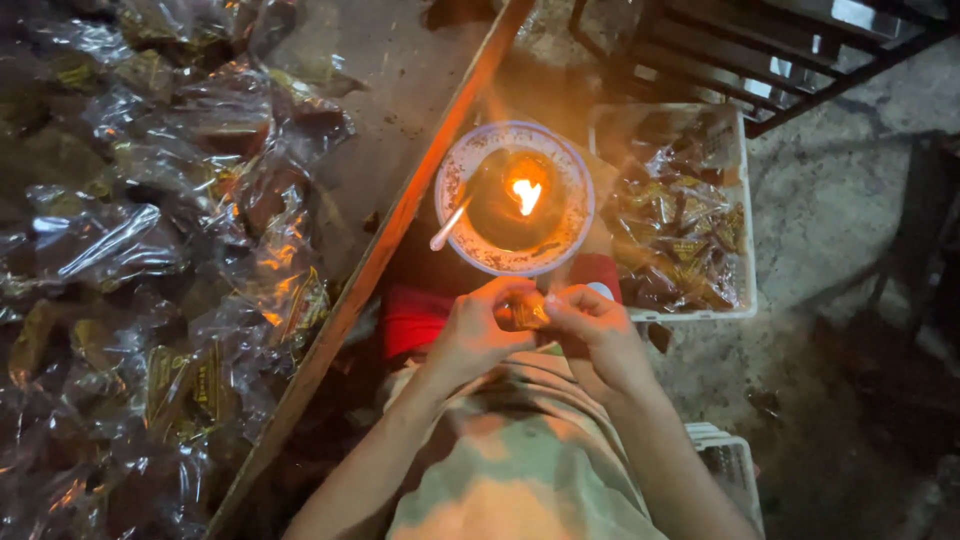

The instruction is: Sealing plastic bags containing food items by manually folding the edges and melting them over a candle flame.

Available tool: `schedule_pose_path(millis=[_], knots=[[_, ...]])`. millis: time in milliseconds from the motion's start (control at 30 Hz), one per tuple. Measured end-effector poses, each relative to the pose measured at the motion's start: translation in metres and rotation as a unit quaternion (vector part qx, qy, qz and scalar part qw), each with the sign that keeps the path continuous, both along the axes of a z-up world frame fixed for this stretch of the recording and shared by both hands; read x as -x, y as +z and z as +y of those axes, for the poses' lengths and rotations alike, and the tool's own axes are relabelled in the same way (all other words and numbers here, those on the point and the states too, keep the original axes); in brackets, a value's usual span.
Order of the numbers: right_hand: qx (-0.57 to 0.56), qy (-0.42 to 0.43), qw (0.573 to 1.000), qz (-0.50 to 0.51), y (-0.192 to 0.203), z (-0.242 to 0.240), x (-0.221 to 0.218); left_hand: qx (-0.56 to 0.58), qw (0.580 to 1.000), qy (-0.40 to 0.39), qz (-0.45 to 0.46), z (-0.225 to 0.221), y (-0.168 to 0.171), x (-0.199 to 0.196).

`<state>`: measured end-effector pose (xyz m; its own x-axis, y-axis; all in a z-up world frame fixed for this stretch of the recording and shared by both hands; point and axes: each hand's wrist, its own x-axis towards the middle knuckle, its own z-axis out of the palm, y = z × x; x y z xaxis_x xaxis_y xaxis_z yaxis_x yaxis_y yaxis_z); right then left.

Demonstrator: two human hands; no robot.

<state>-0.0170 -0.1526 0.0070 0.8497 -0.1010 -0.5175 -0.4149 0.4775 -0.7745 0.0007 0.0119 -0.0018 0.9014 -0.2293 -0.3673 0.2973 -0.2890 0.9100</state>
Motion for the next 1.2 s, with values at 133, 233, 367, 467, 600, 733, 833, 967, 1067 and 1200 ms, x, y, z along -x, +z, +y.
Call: schedule_pose_path(millis=[133,233,367,467,600,733,833,967,1067,1200], knots=[[0.021,0.053,0.998,0.04,-0.012,-0.002,0.009,0.024,0.975,-0.049,-0.213,0.002,0.005,-0.002],[-0.02,0.124,0.992,-0.013,-0.045,-0.021,0.017,0.067,0.952,-0.093,-0.284,-0.007,-0.002,0.006],[-0.048,0.206,0.977,0.019,-0.096,-0.07,0.009,0.041,0.9,-0.167,-0.4,0.011,0.004,-0.025],[0.031,-0.021,0.999,0.023,-0.121,-0.1,-0.003,0.036,0.932,0.014,-0.361,0.07,-0.001,-0.073],[0.087,-0.187,0.978,-0.044,-0.109,-0.123,-0.007,-0.442,0.817,0.159,-0.334,0.186,-0.051,-0.136],[0.107,-0.224,0.965,-0.081,-0.087,-0.098,-0.003,-0.655,0.703,0.065,-0.268,0.217,-0.052,-0.146],[0.102,-0.208,0.969,-0.088,-0.087,-0.087,-0.003,-0.613,0.742,0.071,-0.264,0.235,-0.046,-0.15],[0.14,-0.171,0.971,-0.093,-0.09,-0.085,0.003,-0.621,0.769,0.015,-0.152,0.234,-0.043,-0.145],[0.149,-0.118,0.976,-0.106,-0.097,-0.086,0.002,-0.63,0.762,0.022,-0.148,0.228,-0.041,-0.145],[0.153,-0.128,0.973,-0.118,-0.09,-0.083,0.004,-0.5,0.831,0.135,-0.202,0.23,-0.005,-0.127]])
